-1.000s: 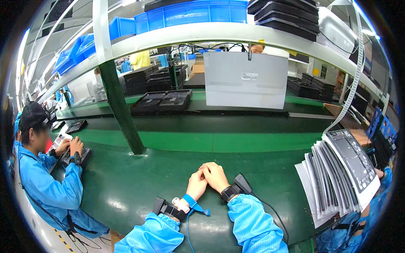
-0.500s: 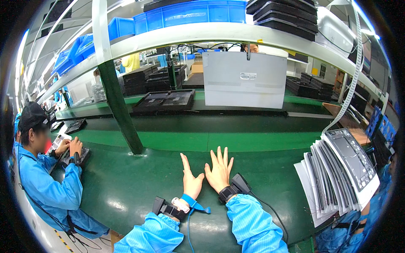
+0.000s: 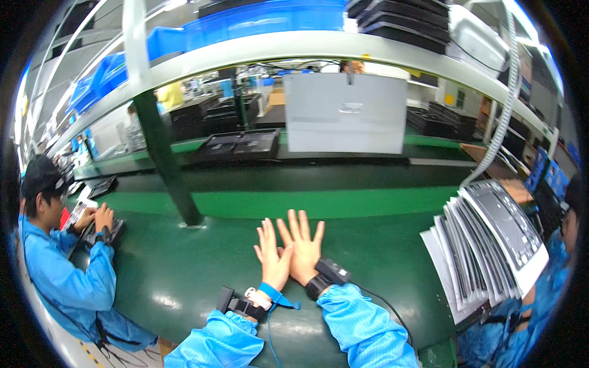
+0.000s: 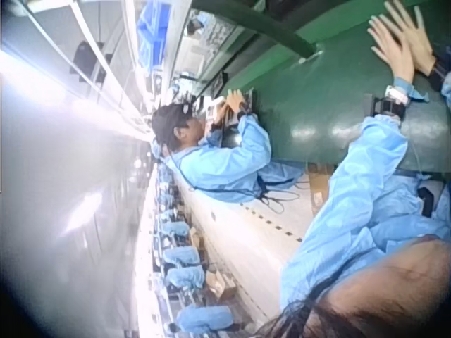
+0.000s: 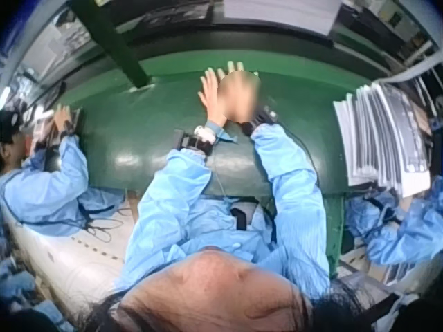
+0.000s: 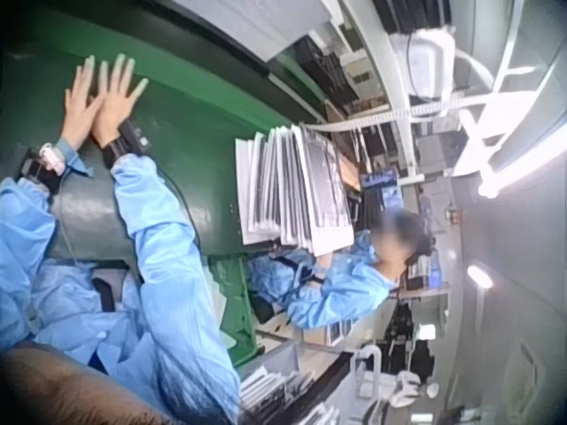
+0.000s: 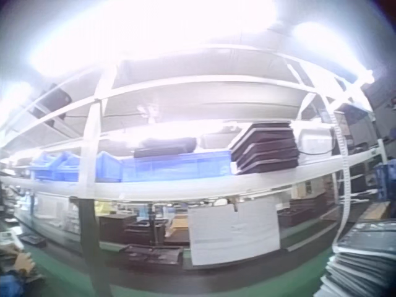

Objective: Assembling the internal components of a portable electronic device, connecting wires and placing the motherboard into the chassis.

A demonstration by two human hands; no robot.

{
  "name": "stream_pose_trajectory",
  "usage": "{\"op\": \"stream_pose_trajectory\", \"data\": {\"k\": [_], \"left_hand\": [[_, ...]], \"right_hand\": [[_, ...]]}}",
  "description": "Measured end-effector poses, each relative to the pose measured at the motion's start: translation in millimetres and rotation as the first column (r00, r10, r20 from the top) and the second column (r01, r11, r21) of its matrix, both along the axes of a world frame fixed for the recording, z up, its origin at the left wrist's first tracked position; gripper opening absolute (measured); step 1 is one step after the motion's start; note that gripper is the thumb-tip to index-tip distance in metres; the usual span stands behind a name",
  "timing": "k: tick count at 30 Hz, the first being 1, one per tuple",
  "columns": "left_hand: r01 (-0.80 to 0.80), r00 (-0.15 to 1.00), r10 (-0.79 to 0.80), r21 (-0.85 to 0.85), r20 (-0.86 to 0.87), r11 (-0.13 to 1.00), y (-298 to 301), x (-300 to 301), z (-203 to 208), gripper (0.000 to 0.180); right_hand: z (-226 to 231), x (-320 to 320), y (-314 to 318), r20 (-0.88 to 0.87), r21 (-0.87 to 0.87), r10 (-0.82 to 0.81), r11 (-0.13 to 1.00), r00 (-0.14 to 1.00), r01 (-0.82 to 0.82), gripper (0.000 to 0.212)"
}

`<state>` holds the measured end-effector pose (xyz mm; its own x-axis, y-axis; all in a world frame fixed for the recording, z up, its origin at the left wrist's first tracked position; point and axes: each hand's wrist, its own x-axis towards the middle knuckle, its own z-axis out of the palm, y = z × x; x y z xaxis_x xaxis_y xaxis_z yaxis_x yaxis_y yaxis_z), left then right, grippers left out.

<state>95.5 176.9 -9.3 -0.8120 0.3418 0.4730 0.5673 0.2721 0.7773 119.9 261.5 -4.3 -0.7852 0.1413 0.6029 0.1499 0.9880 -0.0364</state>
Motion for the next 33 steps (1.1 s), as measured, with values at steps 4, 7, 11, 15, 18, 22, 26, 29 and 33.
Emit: {"op": "stream_pose_trajectory", "data": {"k": [4,7,11,15,18,22,26,29,33], "left_hand": [[-0.055,0.983,0.039,-0.084,-0.179,0.995,5.3,-21.2,-29.2,0.066],[-0.261,0.763,0.176,-0.047,-0.622,0.964,5.7,-34.8,-33.7,0.06],[-0.396,0.723,0.13,-0.252,-0.678,0.883,14.3,-26.4,-35.0,0.063],[-0.278,0.799,0.064,-0.272,-0.598,0.921,2.5,10.4,2.0,0.062],[-0.191,0.881,0.027,-0.304,-0.472,0.933,-3.9,19.9,13.3,0.062],[-0.184,0.907,0.018,-0.358,-0.42,0.915,-1.7,23.3,16.4,0.06],[-0.228,0.915,0.032,-0.453,-0.401,0.862,-4.2,18.8,17.2,0.071],[-0.073,0.957,-0.075,-0.481,-0.282,0.874,1.3,36.9,43.2,0.064],[-0.402,0.71,-0.112,-0.53,-0.695,0.746,-2.6,-41.4,-27.4,0.062]], "right_hand": [[1.3,-3.1,-20.1,-0.039,0.153,0.037,0.988,0.999,-0.031,0.066],[8.4,2.6,-29.8,0.07,0.329,-0.152,0.937,0.986,0.121,0.062],[-2.1,-6.9,-40.0,-0.637,0.75,-0.616,-0.635,0.464,0.186,0.061],[-19.2,-18.0,-33.9,-0.995,0.08,-0.093,-0.964,0.038,-0.255,0.056],[-17.9,-18.8,-37.2,-0.996,-0.066,0.033,-0.911,0.088,-0.407,0.057],[-15.9,-15.9,-31.9,-0.99,0.141,-0.143,-0.98,0.001,-0.137,0.061],[-10.5,-14.8,-36.5,-0.992,0.129,-0.125,-0.978,-0.034,-0.165,0.062],[-4.8,-0.6,-24.0,-0.958,0.096,-0.158,-0.963,0.24,-0.251,0.066],[-3.0,-10.7,-43.1,-0.716,0.68,-0.602,-0.716,0.353,0.157,0.061]]}}
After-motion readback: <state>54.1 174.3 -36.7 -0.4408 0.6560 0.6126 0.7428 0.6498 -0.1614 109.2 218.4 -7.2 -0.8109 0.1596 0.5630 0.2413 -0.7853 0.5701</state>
